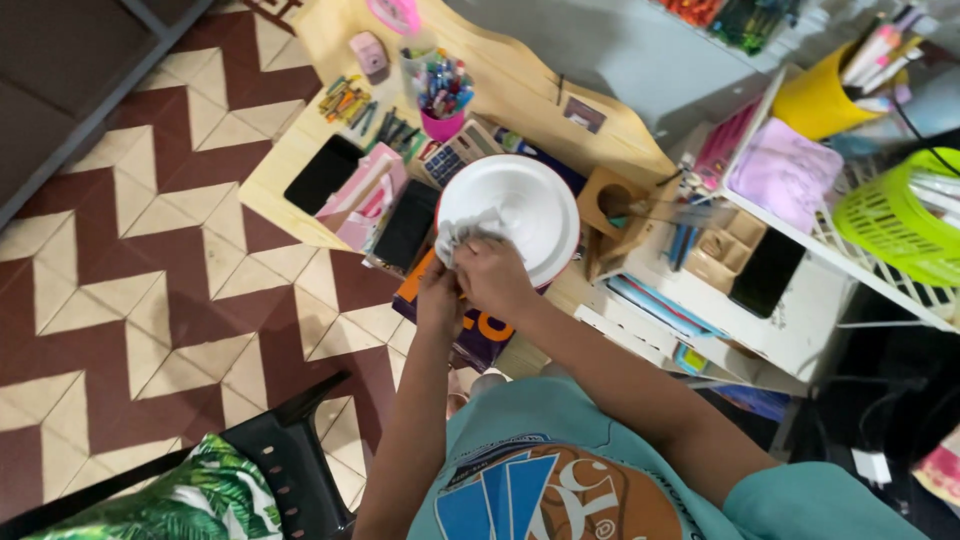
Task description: Retrieve a bowl, organize various items inside it with others, clean the bowl with a cloth, and return it to the shelf.
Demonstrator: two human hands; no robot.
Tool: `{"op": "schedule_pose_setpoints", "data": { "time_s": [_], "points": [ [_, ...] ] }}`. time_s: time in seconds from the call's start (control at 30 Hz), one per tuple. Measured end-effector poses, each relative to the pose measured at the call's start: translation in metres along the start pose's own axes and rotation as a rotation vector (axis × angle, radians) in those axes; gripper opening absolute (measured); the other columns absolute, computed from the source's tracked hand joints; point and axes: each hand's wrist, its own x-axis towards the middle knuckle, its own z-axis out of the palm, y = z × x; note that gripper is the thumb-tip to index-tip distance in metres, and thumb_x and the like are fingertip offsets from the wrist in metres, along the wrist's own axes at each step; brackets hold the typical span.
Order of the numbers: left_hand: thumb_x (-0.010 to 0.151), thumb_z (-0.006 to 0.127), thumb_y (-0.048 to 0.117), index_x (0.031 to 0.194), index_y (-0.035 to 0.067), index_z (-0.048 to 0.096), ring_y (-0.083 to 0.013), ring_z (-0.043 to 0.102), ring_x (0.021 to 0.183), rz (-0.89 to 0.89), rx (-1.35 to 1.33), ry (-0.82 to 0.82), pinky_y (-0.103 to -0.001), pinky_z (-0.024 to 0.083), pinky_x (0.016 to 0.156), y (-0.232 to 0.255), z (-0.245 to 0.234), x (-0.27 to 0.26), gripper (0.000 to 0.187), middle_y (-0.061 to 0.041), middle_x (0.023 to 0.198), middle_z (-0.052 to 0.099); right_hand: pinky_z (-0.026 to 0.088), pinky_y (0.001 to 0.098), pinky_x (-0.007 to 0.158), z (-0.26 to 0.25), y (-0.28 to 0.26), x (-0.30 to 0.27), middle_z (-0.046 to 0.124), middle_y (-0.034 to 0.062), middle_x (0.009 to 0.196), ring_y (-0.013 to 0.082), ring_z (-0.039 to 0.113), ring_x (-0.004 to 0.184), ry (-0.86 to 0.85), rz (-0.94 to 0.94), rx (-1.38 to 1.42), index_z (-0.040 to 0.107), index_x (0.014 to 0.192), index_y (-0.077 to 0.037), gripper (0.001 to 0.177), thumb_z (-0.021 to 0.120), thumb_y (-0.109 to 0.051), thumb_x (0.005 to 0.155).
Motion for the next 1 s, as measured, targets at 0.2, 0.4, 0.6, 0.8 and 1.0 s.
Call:
{"op": "schedule_pose_setpoints", "data": {
  "time_s": [0.2, 0.4, 0.6, 0.8, 1.0],
  "points": [
    [0.099, 0.033, 0.0, 0.162, 0.024, 0.018, -0.0245, 0.07, 0.1, 0.147, 0.224, 0.077, -0.035, 0.065, 0.067, 0.032, 0.036, -0.027, 0.069, -0.016, 0.13, 0.062, 0.045, 0.0459, 0.091, -0.029, -0.006, -0.032, 0.069, 0.0065, 0.106, 0.0267, 0.063, 0.102, -0.022, 0.034, -0.085, 0.068, 0.096, -0.009, 0.018, 0.072, -0.02, 0.083],
    [0.102, 0.035, 0.002, 0.162, 0.024, 0.016, -0.0294, 0.067, 0.113, 0.131, 0.292, 0.047, -0.041, 0.066, 0.075, 0.031, 0.039, -0.025, 0.067, -0.017, 0.145, 0.05, 0.044, 0.0464, 0.089, -0.05, 0.015, -0.054, 0.071, -0.0006, 0.108, 0.0211, 0.062, 0.098, -0.075, 0.08, -0.218, 0.07, 0.093, -0.014, 0.015, 0.071, -0.026, 0.085],
    [0.102, 0.034, 0.002, 0.163, 0.025, 0.012, -0.0305, 0.068, 0.113, 0.091, 0.36, 0.024, -0.042, 0.063, 0.076, 0.041, 0.045, -0.03, 0.068, -0.018, 0.145, 0.05, 0.048, 0.0506, 0.092, -0.059, 0.068, -0.058, 0.07, -0.0006, 0.109, 0.0212, 0.063, 0.105, -0.141, 0.198, -0.392, 0.073, 0.093, -0.017, 0.017, 0.067, -0.032, 0.087],
    [0.104, 0.032, 0.004, 0.162, 0.026, 0.005, -0.0318, 0.072, 0.108, 0.064, 0.43, -0.005, -0.042, 0.063, 0.078, 0.045, 0.045, -0.031, 0.068, -0.019, 0.144, 0.05, 0.055, 0.0475, 0.093, -0.06, 0.119, -0.033, 0.068, 0.0042, 0.11, 0.0261, 0.063, 0.109, -0.126, 0.307, -0.348, 0.071, 0.098, -0.012, 0.017, 0.066, -0.028, 0.091],
    [0.104, 0.034, 0.003, 0.163, 0.024, 0.007, -0.0291, 0.071, 0.109, 0.103, 0.415, -0.029, -0.041, 0.063, 0.081, 0.047, 0.046, -0.035, 0.068, -0.019, 0.146, 0.048, 0.057, 0.0442, 0.087, -0.053, 0.155, 0.019, 0.066, 0.0099, 0.116, 0.0317, 0.063, 0.106, -0.122, 0.285, -0.24, 0.07, 0.104, -0.007, 0.021, 0.069, -0.022, 0.09]
  ]
}}
